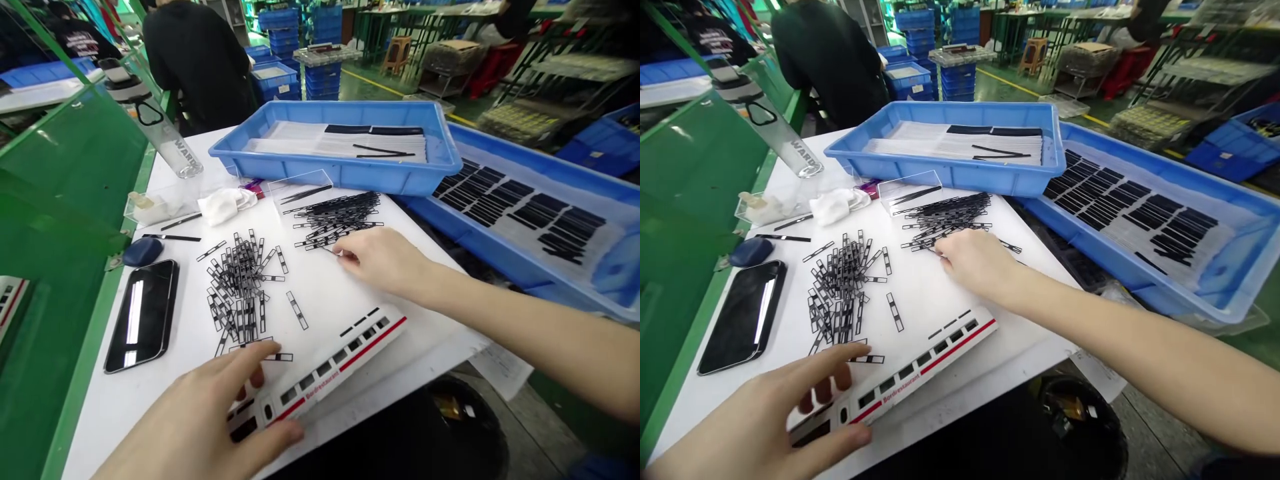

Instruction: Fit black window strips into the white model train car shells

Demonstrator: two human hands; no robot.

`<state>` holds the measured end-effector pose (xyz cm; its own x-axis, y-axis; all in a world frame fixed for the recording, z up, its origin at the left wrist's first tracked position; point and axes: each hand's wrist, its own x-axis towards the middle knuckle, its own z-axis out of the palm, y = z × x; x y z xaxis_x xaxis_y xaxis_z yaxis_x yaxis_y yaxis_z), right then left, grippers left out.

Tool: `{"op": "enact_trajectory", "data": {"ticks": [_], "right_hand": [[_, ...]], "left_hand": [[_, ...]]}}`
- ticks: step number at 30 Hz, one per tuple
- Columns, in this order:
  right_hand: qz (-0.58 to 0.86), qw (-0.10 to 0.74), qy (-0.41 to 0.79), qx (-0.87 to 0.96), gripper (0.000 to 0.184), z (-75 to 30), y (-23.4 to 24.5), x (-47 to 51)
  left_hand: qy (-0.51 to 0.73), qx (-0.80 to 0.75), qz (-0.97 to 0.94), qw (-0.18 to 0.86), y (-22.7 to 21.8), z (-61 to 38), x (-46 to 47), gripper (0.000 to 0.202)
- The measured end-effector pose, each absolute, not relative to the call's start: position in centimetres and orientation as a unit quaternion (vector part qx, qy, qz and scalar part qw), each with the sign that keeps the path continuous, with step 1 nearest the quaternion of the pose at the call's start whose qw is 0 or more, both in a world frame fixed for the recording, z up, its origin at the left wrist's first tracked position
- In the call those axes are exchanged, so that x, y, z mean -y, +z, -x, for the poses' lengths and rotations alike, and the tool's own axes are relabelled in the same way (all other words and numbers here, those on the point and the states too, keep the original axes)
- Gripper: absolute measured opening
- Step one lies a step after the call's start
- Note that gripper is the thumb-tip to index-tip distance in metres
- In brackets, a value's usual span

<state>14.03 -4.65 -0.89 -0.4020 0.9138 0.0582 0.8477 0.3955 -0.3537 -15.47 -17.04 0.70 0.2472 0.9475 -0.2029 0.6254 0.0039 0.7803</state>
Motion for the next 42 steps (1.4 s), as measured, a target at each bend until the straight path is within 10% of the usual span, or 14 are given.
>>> {"op": "enact_trajectory", "data": {"ticks": [10,42], "right_hand": [[0.48,0.185,0.446,0.733,0.022,-18.8,3.7,7.7],[0.229,0.194,0.343,0.89,0.018,-13.6,2.3,10.2]], "left_hand": [[-0.02,-0.494,-0.793,0.357,1.5,12.6,17.1,0.038],[0.032,-0.429,-0.695,0.576,3.1,13.5,14.8,0.056]]}}
